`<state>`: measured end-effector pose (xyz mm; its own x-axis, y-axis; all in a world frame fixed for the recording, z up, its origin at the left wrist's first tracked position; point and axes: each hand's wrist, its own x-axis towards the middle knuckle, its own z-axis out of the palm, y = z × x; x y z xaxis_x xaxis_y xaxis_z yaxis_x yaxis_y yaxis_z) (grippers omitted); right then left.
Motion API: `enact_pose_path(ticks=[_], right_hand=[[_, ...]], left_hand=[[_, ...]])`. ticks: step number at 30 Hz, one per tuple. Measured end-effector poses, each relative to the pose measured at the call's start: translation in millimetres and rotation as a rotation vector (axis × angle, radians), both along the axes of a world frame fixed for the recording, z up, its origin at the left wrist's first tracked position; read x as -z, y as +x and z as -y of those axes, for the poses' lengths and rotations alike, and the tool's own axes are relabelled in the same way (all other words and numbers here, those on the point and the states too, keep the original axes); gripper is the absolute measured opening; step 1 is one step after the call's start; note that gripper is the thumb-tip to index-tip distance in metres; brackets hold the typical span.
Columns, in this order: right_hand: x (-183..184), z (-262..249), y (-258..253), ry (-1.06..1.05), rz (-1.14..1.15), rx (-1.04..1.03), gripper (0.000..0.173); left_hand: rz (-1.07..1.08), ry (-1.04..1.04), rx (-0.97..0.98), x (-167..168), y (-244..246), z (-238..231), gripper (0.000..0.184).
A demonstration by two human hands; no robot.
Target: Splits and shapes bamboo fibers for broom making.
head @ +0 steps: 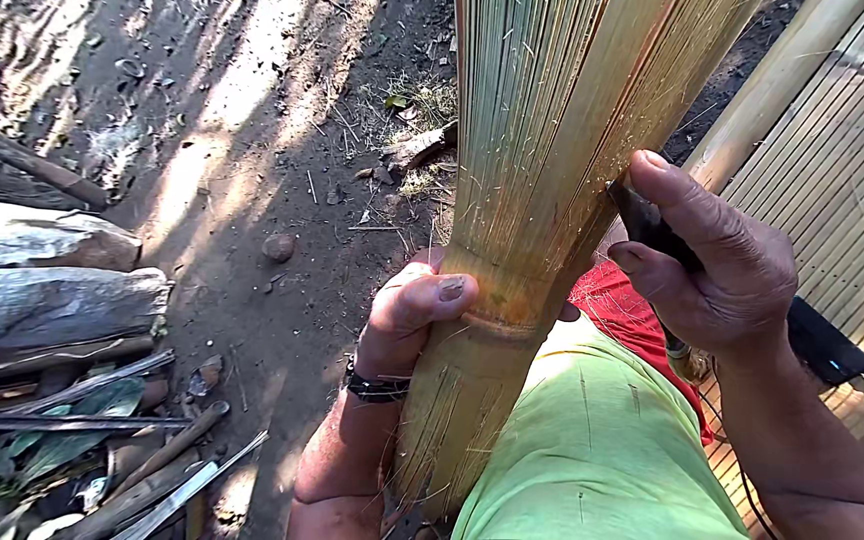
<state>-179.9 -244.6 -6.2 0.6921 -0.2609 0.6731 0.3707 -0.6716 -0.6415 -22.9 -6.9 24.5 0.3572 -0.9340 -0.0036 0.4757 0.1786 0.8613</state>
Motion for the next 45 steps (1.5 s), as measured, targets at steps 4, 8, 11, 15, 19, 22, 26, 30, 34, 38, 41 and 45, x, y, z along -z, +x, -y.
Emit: enact_pose_path(ticks=[4,8,11,15,19,22,26,30,34,38,41,45], right_hand=[[-2,1,0,-0.019,0.009,-0.019,0.047],[-1,10,-7,0.023,0.026,0.043,0.042],[1,15,-9,0.016,0.023,0.111,0.046],[7,4,-8,0.020,-0.039,-0.005,0.050],[9,0,-4,0.004,-0.030,-0.026,0.052],[6,0,-2,-0.004,-0.018,-0.018,0.052],[2,0,-1,-0.031,-0.030,-0.006,0.052],[-2,0,2,-0.069,-0.049,-0.012,0.051],[-5,0,5,-0.087,-0.055,-0.005,0.046],[-4,12,-2,-0.012,-0.038,0.107,0.043],[-2,21,-6,0.055,0.002,0.193,0.046],[4,16,-3,0.053,0.003,0.124,0.046]], left_hand=[[-0.006,0.000,-0.030,-1,-2,3,0.020],[-0.081,0.017,0.013,0,0,2,0.032],[-0.077,0.019,-0.004,1,-1,1,0.029],[-0.059,0.035,0.001,1,1,-1,0.030],[-0.032,0.023,-0.022,3,1,-4,0.025],[0.030,0.001,-0.038,-2,-2,-1,0.017],[0.060,-0.006,-0.044,-4,-2,-2,0.016],[0.004,0.044,-0.070,-2,-3,-3,0.022],[-0.004,0.048,-0.069,0,-2,-3,0.022],[-0.025,0.081,-0.067,2,2,-6,0.029],[-0.037,0.087,-0.057,3,5,-7,0.032],[-0.059,0.096,-0.063,4,5,-4,0.033]])
